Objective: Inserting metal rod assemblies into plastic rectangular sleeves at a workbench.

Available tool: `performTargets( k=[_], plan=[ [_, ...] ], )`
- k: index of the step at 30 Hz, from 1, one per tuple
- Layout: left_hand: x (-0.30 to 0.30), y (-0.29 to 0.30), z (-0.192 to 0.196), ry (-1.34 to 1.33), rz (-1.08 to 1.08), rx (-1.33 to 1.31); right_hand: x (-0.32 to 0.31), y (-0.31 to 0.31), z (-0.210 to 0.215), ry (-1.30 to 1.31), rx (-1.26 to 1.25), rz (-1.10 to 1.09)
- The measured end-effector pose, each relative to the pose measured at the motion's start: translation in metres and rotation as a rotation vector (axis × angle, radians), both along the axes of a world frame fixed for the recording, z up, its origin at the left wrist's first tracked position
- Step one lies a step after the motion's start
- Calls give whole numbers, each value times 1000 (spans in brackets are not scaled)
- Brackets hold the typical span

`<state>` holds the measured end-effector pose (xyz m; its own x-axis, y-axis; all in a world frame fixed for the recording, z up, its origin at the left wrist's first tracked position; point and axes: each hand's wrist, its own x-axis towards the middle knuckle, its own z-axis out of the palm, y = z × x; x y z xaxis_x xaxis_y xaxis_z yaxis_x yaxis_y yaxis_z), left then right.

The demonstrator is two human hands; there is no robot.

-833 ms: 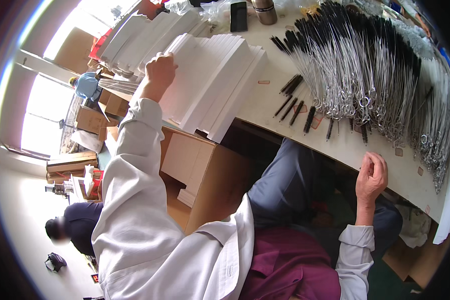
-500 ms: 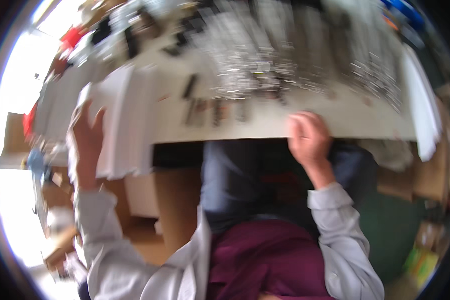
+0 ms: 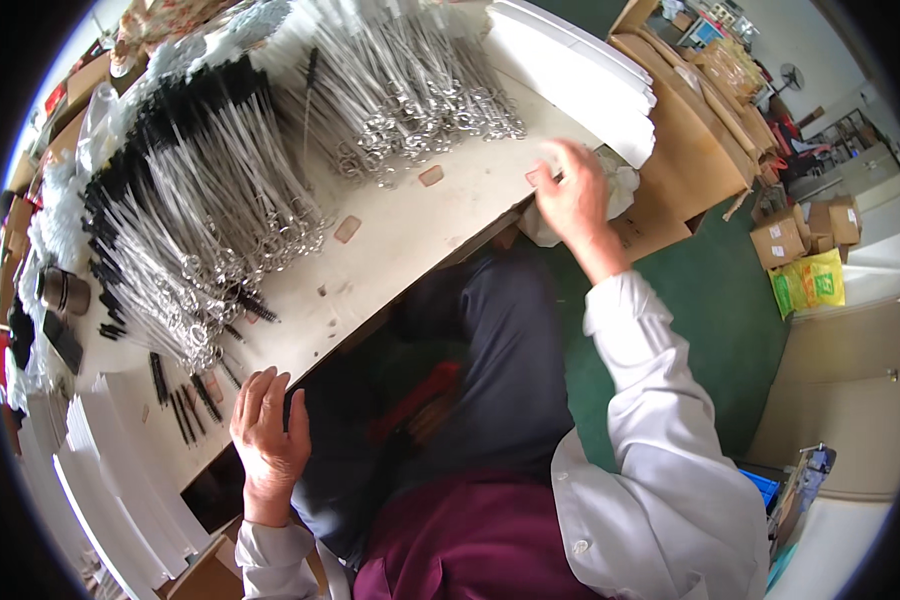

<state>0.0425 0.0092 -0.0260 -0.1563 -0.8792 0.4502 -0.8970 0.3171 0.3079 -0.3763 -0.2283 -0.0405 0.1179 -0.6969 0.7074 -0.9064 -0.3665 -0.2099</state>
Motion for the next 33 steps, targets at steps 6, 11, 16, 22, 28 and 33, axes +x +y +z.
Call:
performTargets(
  k=[6,11,16,22,28,33],
  plan=[
    [-30,-22,-25,-26,-120,-13,-104,-47,14,325,187,-384],
    [-29,-34,-37,25,-56,-36,-134,-65,7,481,278,-410],
    [-28,-37,-45,38,-71,-63,-139,-72,3,479,242,-408],
    [-28,-39,-49,45,-60,-97,-134,-67,11,461,264,-420],
    [-27,-38,-47,44,-52,-101,-126,-52,28,295,142,-431],
    [-26,-35,-43,81,-75,-140,-84,-20,47,-209,69,-103]
  ],
)
